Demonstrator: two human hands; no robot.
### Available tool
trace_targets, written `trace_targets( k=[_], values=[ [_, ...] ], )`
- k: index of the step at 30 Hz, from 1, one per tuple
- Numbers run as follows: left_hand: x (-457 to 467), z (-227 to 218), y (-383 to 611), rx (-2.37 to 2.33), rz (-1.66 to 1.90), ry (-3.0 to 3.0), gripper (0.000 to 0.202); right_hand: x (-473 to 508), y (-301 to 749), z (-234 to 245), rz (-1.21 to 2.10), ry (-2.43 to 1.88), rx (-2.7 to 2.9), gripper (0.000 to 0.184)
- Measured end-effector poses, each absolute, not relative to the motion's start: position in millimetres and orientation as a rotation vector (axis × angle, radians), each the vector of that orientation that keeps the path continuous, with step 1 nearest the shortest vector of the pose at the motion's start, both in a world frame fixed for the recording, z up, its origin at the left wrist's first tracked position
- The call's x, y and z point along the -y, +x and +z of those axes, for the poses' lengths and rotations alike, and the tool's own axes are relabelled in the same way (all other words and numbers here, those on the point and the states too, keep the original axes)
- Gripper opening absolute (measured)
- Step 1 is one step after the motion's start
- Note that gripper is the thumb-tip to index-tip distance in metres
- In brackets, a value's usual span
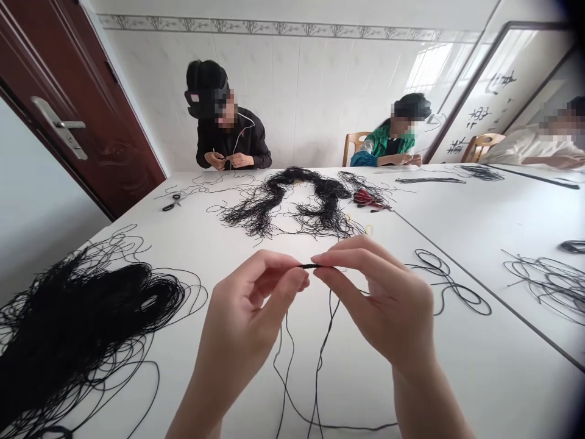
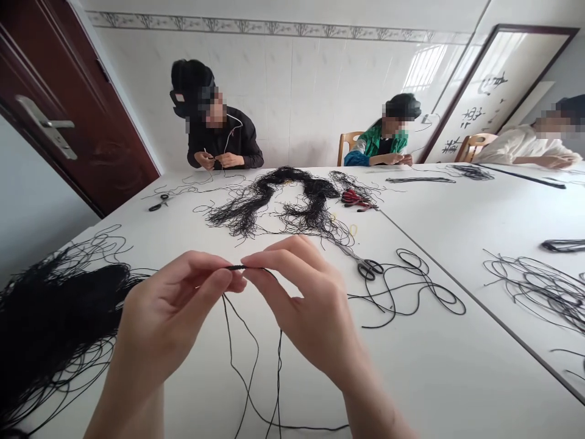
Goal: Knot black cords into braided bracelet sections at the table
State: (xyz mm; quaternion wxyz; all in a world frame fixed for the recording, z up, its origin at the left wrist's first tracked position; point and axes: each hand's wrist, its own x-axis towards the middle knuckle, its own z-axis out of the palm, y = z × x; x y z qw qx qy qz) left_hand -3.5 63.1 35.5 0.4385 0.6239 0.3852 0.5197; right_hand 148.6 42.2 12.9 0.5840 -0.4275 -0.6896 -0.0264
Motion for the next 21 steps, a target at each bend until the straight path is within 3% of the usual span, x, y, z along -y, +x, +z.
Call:
trace_targets(
  k=[9,21],
  values=[
    [-59.0,38.2,-2.7,-0.859,1.203,1.299,0.013,-37.5,149.5,16.2,-0.079,-0.916,1.638,0.017],
    [-58.5,37.1,-4.1,-0.841,1.239,1.394,0.015,-32.2,151.3,19.8,-0.101,-0.867,1.687,0.019]
  ],
)
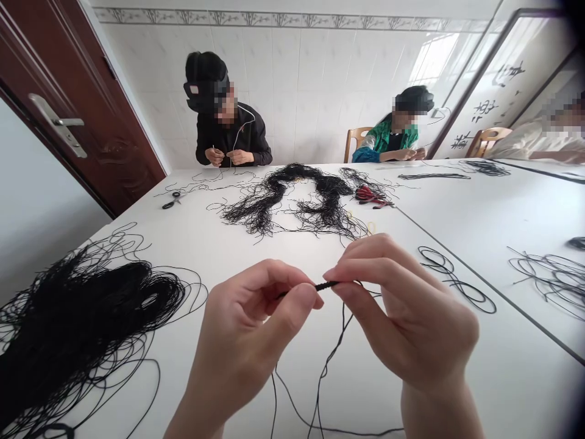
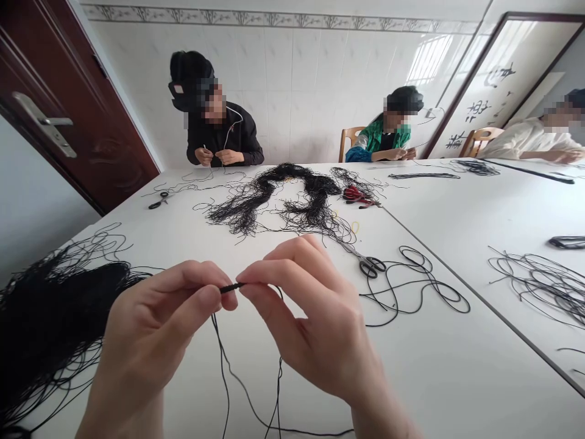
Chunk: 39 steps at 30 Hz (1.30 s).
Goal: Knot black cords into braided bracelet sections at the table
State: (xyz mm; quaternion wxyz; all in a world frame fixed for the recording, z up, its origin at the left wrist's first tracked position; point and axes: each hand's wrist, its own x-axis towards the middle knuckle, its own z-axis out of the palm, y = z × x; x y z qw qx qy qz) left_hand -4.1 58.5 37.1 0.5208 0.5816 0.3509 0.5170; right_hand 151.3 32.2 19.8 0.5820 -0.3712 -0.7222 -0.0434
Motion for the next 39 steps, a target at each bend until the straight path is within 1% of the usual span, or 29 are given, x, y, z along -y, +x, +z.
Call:
trace_targets(
  k=[7,12,21,28,32,35,39],
  values=[
    [-58.4,36.4,-6.5,-0.874,1.235,1.453,0.01,-36.2,151.2,21.9,-0.171,-0.73,1.71,0.025],
    [-53.5,37.8,-4.9,-0.81,1.253,1.386,0.01,-36.4,150.9,21.9,-0.178,-0.727,1.69,0.021],
    [-52.9,37.4,-7.8,-0.809,1.24,1.468,0.015,-38.0,151.0,21.5,-0.244,-0.714,1.712,0.02],
    [-57.7,31.0,-21.6,-0.74,1.235,1.918,0.018,-37.5,149.8,19.2,-0.212,-0.724,1.744,0.015],
    [-58.9,25.3,-20.9,-0.61,1.383,2.092,0.025,-34.6,149.8,18.0,-0.144,-0.755,1.772,0.012],
    [-60.3,22.5,-18.4,-0.545,1.469,2.21,0.03,-32.3,150.0,18.6,-0.106,-0.787,1.77,0.013],
    [-62.1,22.3,-18.3,-0.507,1.536,2.23,0.03,-32.3,150.5,20.5,-0.133,-0.758,1.744,0.018]
  ],
)
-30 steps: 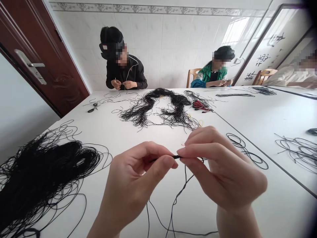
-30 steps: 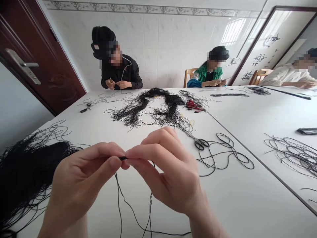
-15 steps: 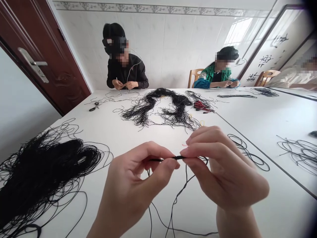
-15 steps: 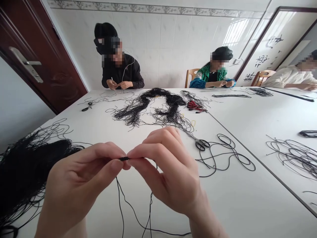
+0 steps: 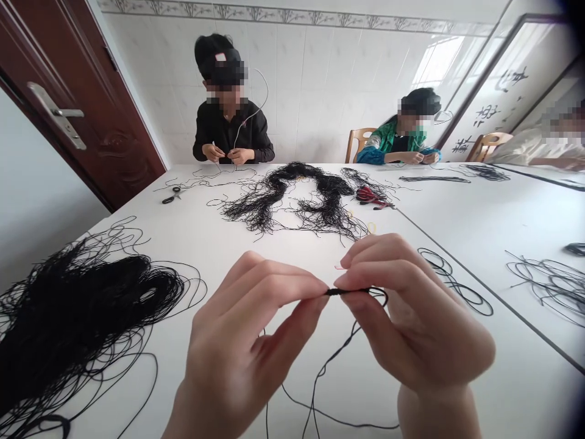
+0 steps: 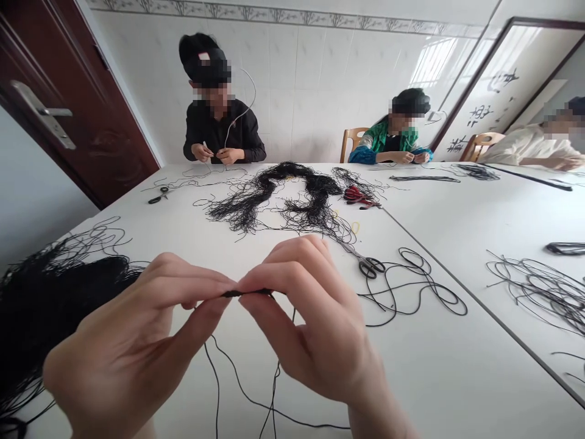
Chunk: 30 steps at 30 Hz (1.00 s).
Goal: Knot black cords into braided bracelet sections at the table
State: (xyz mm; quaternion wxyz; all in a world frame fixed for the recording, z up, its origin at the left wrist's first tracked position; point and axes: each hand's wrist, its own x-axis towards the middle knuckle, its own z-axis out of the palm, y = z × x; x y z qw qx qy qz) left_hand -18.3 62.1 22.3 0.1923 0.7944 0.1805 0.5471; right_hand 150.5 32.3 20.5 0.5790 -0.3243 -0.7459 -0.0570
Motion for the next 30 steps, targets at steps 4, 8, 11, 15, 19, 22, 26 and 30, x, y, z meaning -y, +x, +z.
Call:
trace_targets(
  k=[4,8,11,15,19,22,26,30],
  values=[
    [-62.3,22.9,-18.4,-0.495,1.544,2.189,0.029,-34.6,150.7,21.4,-0.174,-0.721,1.742,0.02],
    [-62.3,22.6,-16.4,-0.455,1.56,2.191,0.029,-36.7,150.2,20.6,-0.23,-0.708,1.724,0.015],
    [-61.5,22.5,-15.3,-0.438,1.584,2.216,0.03,-38.0,150.0,20.3,-0.262,-0.709,1.708,0.014],
    [-58.3,21.5,-16.1,-0.566,1.49,2.231,0.032,-37.6,149.8,21.2,-0.294,-0.698,1.709,0.012],
    [-57.3,19.7,-17.3,-0.62,1.51,2.298,0.034,-32.4,148.5,22.3,-0.229,-0.755,1.689,0.015],
    [-58.3,19.6,-16.8,-0.605,1.524,2.367,0.035,-29.2,148.5,22.9,-0.111,-0.823,1.691,0.016],
    [-60.0,20.4,-12.7,-0.631,1.452,2.25,0.031,-29.9,150.9,22.3,-0.033,-0.795,1.683,0.017],
    [-61.8,18.7,-6.6,-0.662,1.619,2.073,0.026,-33.2,152.7,19.2,0.005,-0.783,1.624,0.02]
  ],
)
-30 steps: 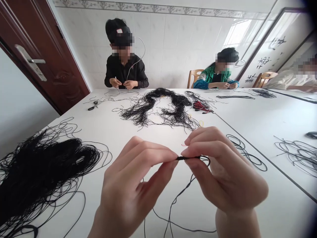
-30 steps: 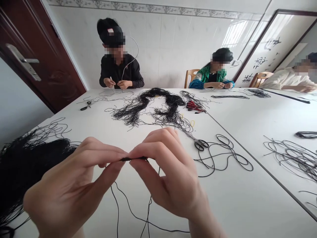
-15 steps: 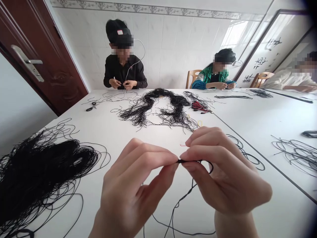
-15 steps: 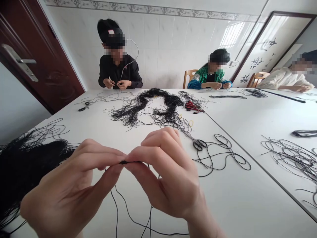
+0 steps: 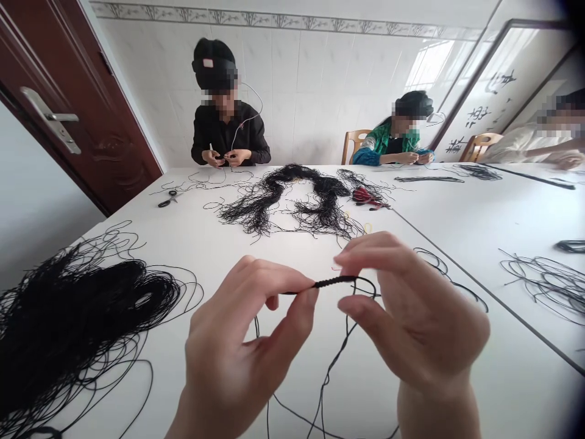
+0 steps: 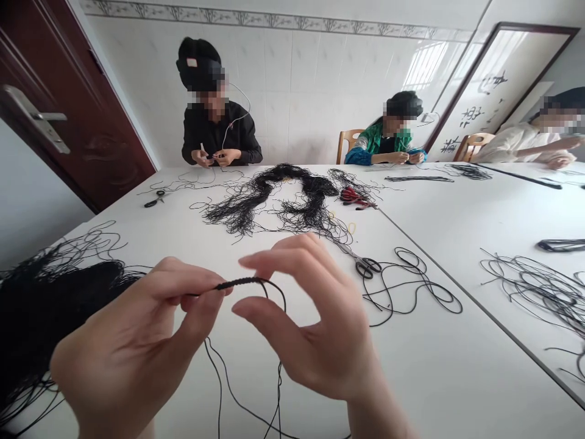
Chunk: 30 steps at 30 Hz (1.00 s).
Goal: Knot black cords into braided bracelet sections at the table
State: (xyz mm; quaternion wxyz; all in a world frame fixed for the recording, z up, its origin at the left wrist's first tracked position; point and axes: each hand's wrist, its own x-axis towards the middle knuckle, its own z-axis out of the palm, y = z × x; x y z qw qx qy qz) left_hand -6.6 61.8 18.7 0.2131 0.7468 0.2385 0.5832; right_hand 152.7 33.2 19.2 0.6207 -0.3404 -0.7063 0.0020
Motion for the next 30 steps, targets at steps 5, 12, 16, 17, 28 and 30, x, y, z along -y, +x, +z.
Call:
trace_targets(
  k=[5,12,16,17,28,30],
  values=[
    [-60.3,18.5,-4.8,-0.768,1.637,1.972,0.019,-40.0,158.1,16.9,-0.096,-0.81,1.241,0.009],
    [-56.2,21.5,-8.0,-0.815,1.586,1.946,0.019,-51.0,185.4,7.4,-0.202,-1.242,1.259,0.021],
    [-56.2,21.1,-8.4,-0.825,1.572,1.933,0.017,-53.6,189.1,4.5,-0.129,-1.215,1.306,0.035],
    [-56.2,21.2,-8.3,-0.824,1.578,1.929,0.016,-53.5,188.1,5.2,-0.137,-1.211,1.317,0.034],
    [-53.5,27.1,-10.0,-0.915,1.528,1.941,0.018,-43.1,170.4,13.9,-0.042,-0.809,1.44,0.031],
    [-53.4,27.7,-10.4,-0.932,1.501,1.94,0.018,-39.5,165.3,17.4,-0.037,-0.726,1.551,0.031]
  ],
)
